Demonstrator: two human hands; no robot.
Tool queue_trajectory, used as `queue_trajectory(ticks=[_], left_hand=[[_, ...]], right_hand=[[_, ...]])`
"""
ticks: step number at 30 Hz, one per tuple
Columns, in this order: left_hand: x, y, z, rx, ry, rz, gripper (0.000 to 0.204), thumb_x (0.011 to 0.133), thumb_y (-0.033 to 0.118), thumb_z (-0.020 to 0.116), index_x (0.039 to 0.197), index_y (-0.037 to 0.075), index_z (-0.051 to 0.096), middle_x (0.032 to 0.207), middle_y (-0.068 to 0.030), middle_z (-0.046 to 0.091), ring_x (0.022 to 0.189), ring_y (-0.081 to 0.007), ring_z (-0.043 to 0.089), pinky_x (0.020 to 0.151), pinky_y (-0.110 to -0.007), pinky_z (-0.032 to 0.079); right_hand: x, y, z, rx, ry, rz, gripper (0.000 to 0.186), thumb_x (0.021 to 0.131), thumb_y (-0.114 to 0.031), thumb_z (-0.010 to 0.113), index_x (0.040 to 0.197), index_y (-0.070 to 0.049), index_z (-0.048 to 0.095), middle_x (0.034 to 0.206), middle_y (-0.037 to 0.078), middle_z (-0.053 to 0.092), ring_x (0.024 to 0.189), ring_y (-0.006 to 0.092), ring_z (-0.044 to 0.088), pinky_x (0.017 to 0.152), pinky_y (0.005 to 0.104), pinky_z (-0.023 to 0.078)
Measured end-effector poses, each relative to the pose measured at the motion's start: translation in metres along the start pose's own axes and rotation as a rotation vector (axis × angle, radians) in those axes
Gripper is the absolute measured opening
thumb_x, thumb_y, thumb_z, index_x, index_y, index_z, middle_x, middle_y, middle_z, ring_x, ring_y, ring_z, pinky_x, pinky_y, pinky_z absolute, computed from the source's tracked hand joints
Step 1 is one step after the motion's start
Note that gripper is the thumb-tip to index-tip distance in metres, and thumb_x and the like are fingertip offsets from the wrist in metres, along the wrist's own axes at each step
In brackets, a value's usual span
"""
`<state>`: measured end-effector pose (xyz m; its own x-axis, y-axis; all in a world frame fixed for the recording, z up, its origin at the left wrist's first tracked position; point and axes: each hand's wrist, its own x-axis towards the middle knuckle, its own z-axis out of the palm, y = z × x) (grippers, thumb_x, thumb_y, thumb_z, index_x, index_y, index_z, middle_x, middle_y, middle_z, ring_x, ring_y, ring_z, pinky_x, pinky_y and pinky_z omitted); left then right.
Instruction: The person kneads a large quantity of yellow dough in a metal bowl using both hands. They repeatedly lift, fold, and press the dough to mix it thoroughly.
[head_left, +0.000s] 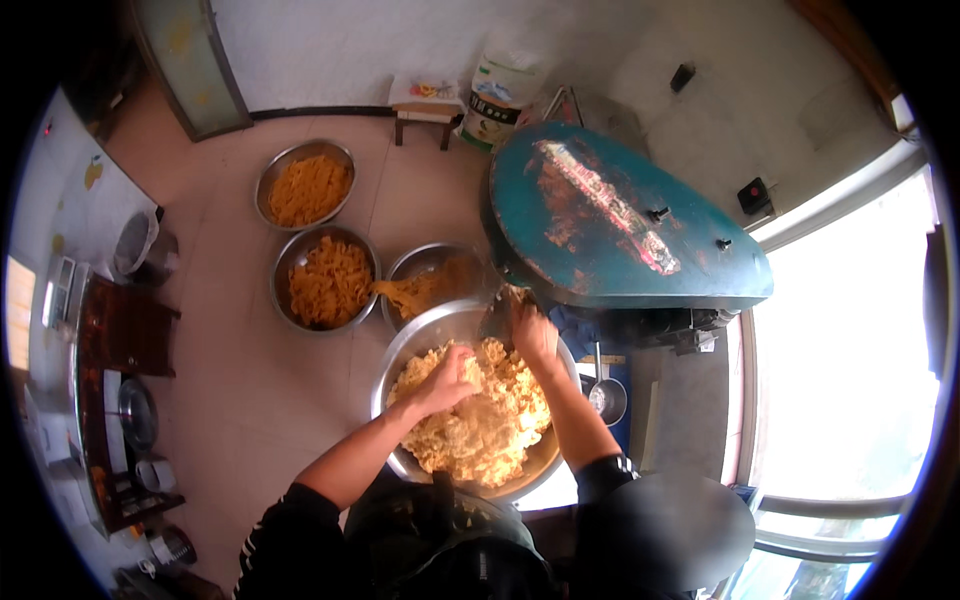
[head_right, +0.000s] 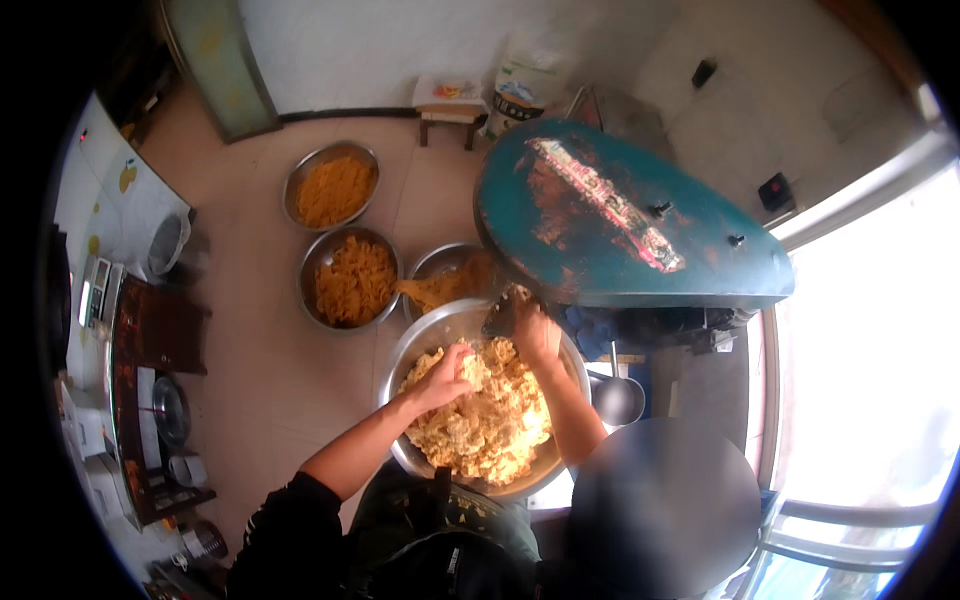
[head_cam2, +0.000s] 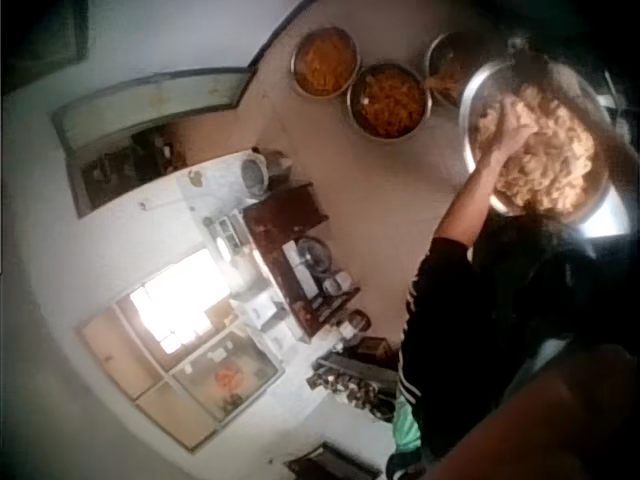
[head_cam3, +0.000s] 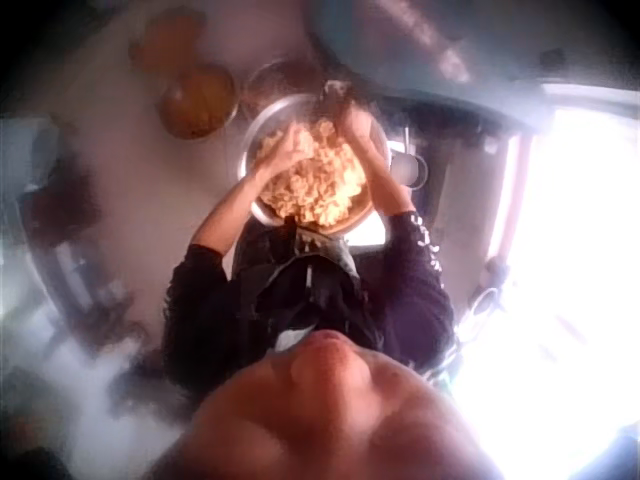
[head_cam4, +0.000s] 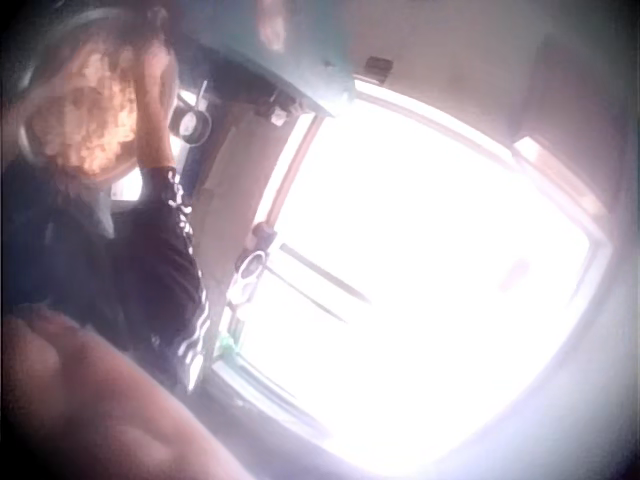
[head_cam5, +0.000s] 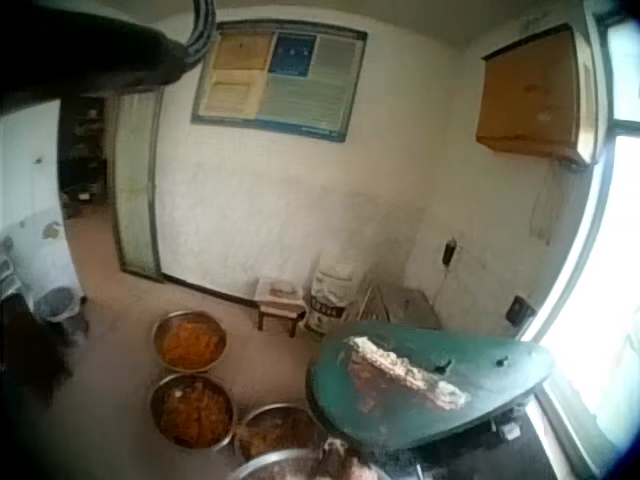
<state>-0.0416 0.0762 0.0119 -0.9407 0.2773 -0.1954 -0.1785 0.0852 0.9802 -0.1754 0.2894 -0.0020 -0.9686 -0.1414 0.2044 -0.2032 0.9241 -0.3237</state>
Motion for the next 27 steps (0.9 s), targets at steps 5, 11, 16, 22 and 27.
queue_trajectory(ticks=[5,11,16,22,27], left_hand=[[-0.002,0.03,-0.005,0.066,-0.109,-0.051,0.072,0.085,0.005,0.072,0.148,-0.004,0.038,0.135,-0.025,0.053,0.112,-0.0266,0.06,0.095,-0.039,0.052],[0.068,0.064,0.017,0.488,0.011,0.071,0.073,0.087,0.009,0.067,0.149,-0.01,0.033,0.114,-0.0282,0.064,0.09,-0.032,0.067,0.075,-0.04,0.056],[0.139,0.06,0.031,0.944,0.068,0.133,0.053,0.086,0.01,0.066,0.132,-0.01,0.05,0.121,-0.034,0.06,0.104,-0.0436,0.067,0.084,-0.049,0.057],[0.126,0.066,0.067,1.306,0.058,0.329,0.038,0.093,0.002,0.061,0.128,-0.011,0.055,0.135,-0.0317,0.052,0.114,-0.0406,0.063,0.095,-0.047,0.056],[0.071,0.068,0.121,1.134,-0.587,0.232,0.058,0.093,0.024,0.073,0.134,-0.012,0.055,0.12,-0.0301,0.062,0.112,-0.0393,0.062,0.102,-0.047,0.054]], right_hand=[[0.012,-0.017,-0.016,-0.056,-0.146,-0.024,0.043,0.1,-0.041,0.056,0.095,0.0,0.065,0.078,0.029,0.071,0.075,0.0447,0.072,0.068,0.0547,0.058],[0.013,0.006,-0.033,-0.017,-0.173,0.105,0.043,0.1,-0.041,0.056,0.092,0.0,0.065,0.079,0.029,0.071,0.077,0.0464,0.072,0.071,0.0544,0.059],[-0.016,0.025,-0.079,0.091,-0.151,0.079,0.04,0.1,-0.037,0.057,0.089,0.001,0.065,0.08,0.031,0.07,0.078,0.0486,0.071,0.07,0.0558,0.058],[-0.055,0.051,-0.105,0.188,-0.117,0.17,0.028,0.1,-0.027,0.065,0.108,-0.001,0.07,0.086,0.024,0.071,0.078,0.0445,0.07,0.067,0.0498,0.055],[-0.12,0.056,-0.135,0.536,-0.015,0.302,0.027,0.101,-0.024,0.065,0.113,0.001,0.068,0.085,0.023,0.07,0.076,0.0386,0.072,0.069,0.0412,0.055]])
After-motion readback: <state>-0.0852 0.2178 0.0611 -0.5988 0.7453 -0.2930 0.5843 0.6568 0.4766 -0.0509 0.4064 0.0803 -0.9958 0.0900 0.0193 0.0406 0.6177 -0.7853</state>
